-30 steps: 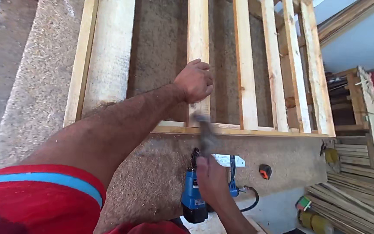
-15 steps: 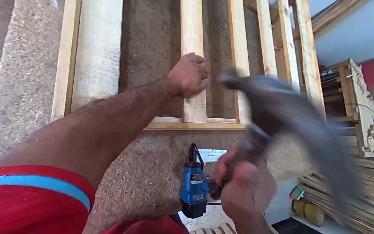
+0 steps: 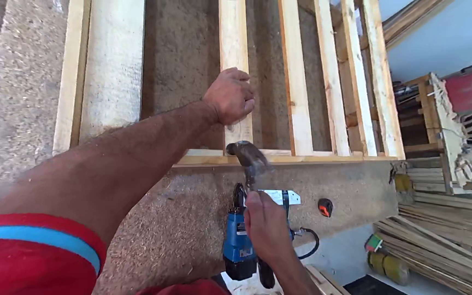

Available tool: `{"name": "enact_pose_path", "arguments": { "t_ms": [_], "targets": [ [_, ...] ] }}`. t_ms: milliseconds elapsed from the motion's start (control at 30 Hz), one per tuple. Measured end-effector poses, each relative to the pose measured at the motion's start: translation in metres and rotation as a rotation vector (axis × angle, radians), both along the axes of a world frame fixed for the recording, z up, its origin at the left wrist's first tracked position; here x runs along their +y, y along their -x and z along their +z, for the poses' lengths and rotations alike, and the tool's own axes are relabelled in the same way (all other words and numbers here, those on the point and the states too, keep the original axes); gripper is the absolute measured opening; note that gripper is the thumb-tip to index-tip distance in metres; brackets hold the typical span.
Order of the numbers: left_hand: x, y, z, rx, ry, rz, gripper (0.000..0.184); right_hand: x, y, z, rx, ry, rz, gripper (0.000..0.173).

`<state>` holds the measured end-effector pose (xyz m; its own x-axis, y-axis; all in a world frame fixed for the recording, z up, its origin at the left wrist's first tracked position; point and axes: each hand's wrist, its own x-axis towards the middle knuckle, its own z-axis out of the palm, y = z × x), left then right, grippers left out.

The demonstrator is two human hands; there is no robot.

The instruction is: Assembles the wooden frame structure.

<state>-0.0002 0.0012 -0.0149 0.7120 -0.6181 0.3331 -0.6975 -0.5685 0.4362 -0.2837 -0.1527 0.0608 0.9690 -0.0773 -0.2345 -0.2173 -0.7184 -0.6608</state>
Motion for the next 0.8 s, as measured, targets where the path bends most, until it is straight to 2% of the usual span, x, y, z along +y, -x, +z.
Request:
{"name": "enact_pose_path", "arguments": {
  "t_ms": [67,133,167,200,267,300,367,400,433,500,567,633,700,733,800],
  "targets": [
    [0.002,-0.005,0.001,0.006,-0.001,-0.002,0.053,0.001,0.001,0.020,-0.240,-0.082,0.018,0.065],
    [0.000,0.000,0.000,0.018,0.009,-0.008,0.053,-0.001,0.007,0.009,-0.384,-0.197,0.024,0.064],
    [0.002,-0.001,0.000,0.011,0.007,-0.002,0.053,-0.003,0.011,-0.009,-0.353,-0.186,0.009,0.064],
    [0.002,-0.002,0.000,0.006,0.003,0.005,0.053,-0.004,0.013,-0.023,-0.246,-0.085,0.005,0.064],
    [0.001,0.000,-0.002,-0.003,0.005,0.007,0.053,-0.004,0.006,-0.012,-0.010,0.042,-0.008,0.068],
    [0.001,-0.002,0.000,-0.006,0.006,0.006,0.053,-0.004,-0.002,0.002,-0.023,0.025,0.004,0.070],
    [0.002,-0.002,0.001,-0.002,0.006,-0.011,0.054,-0.004,0.003,0.016,-0.273,-0.069,0.024,0.067],
    [-0.001,0.000,-0.001,-0.007,0.015,-0.015,0.054,-0.006,0.004,0.011,-0.376,-0.141,0.027,0.065],
    [0.001,-0.002,0.000,-0.009,0.016,0.000,0.054,-0.007,0.006,-0.004,-0.387,-0.188,0.008,0.065],
    [0.002,-0.001,0.000,0.003,0.004,0.003,0.053,-0.010,0.008,-0.026,-0.126,-0.032,-0.032,0.066],
    [0.000,0.002,0.000,0.003,0.001,-0.004,0.053,-0.013,0.000,-0.012,0.032,0.031,-0.033,0.069],
    [0.002,-0.005,0.003,-0.006,0.005,0.000,0.054,-0.010,-0.001,0.003,-0.173,-0.040,-0.015,0.070],
    [-0.002,0.002,-0.001,0.020,0.010,-0.011,0.054,-0.010,0.008,-0.008,-0.347,-0.120,-0.025,0.068],
    [0.000,0.001,0.000,0.016,0.007,0.001,0.053,-0.011,0.010,-0.021,-0.314,-0.090,-0.036,0.069],
    [0.001,0.001,0.002,0.016,-0.007,0.011,0.053,-0.011,0.011,-0.027,-0.047,0.041,-0.055,0.069]
  ]
}}
